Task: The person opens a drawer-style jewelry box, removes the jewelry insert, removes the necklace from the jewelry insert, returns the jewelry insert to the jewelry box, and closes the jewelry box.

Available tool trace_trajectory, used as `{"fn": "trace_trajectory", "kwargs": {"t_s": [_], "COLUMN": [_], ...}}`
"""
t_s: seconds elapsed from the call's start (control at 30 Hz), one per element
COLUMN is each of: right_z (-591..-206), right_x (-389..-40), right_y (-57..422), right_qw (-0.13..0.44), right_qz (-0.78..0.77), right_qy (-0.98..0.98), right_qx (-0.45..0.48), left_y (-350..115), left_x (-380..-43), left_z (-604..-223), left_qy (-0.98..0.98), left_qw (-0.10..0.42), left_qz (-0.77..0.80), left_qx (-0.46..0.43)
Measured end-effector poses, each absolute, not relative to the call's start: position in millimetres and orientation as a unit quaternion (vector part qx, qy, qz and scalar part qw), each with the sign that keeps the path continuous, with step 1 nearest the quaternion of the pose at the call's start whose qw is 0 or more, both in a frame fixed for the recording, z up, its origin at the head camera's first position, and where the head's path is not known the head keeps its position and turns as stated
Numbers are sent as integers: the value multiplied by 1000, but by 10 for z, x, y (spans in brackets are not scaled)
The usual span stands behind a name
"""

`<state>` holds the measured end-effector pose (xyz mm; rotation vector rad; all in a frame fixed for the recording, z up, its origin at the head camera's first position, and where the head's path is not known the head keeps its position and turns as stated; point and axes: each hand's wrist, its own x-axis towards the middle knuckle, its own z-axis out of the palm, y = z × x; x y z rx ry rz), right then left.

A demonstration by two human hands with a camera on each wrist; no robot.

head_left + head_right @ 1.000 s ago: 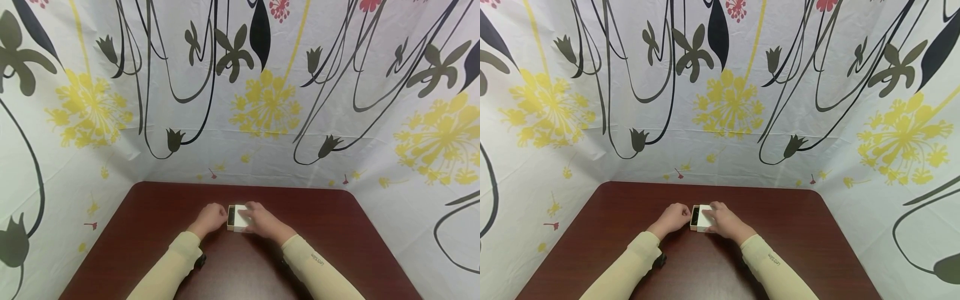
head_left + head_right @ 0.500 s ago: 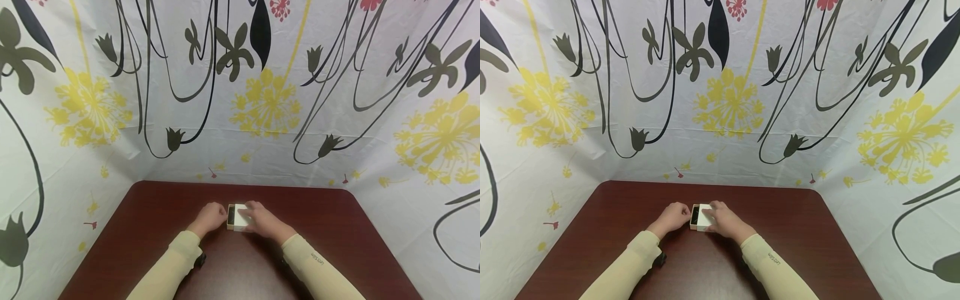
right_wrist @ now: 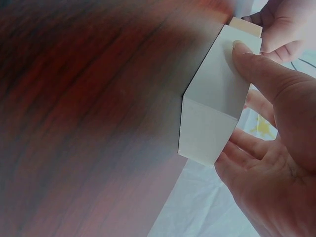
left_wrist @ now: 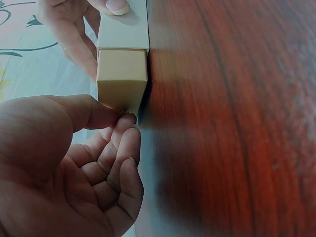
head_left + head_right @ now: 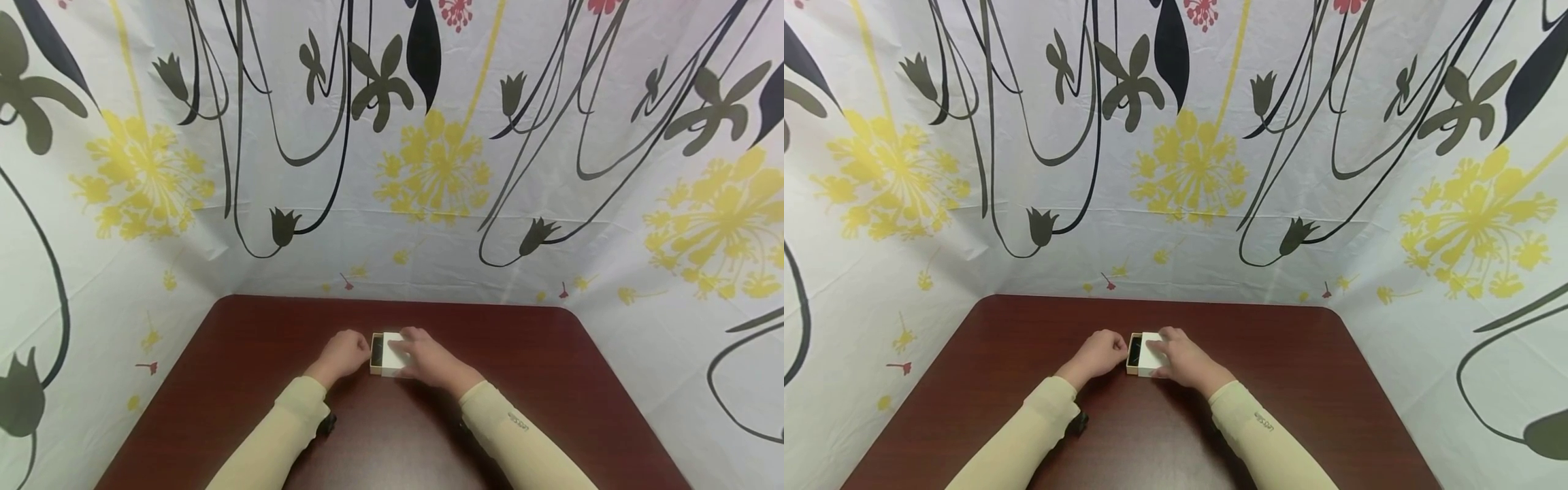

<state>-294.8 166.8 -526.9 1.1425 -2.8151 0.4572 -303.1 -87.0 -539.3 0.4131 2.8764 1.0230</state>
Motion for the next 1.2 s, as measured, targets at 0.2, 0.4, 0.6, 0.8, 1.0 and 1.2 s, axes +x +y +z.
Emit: {"fn": "trace_trajectory", "kwargs": {"t_s": [0.2,0.4,0.6,0.8,1.0,1.2], "right_z": [-5264,-5284,-5283,-5273,-5263,-5253], "right_x": [-2942,-2941,-2950,-2954,-2943,-2944], "right_y": [1670,1669,1665,1667,1667,1662], "right_qw": [30,23,23,21,24,28], "right_qz": [152,156,159,158,161,159], "right_qy": [-917,-919,-918,-919,-917,-915], "right_qx": [367,362,363,361,365,369], "left_y": [-863,-876,-885,-891,-889,-895], "left_x": [-3027,-3029,-3022,-3024,-3024,-3021], "left_z": [-5390,-5405,-5391,-5375,-5369,-5357], "left_qy": [936,937,936,936,936,935], "left_qw": [29,27,30,32,29,28], "left_qz": [325,321,324,325,325,328], "left_qx": [131,133,132,130,132,130]}}
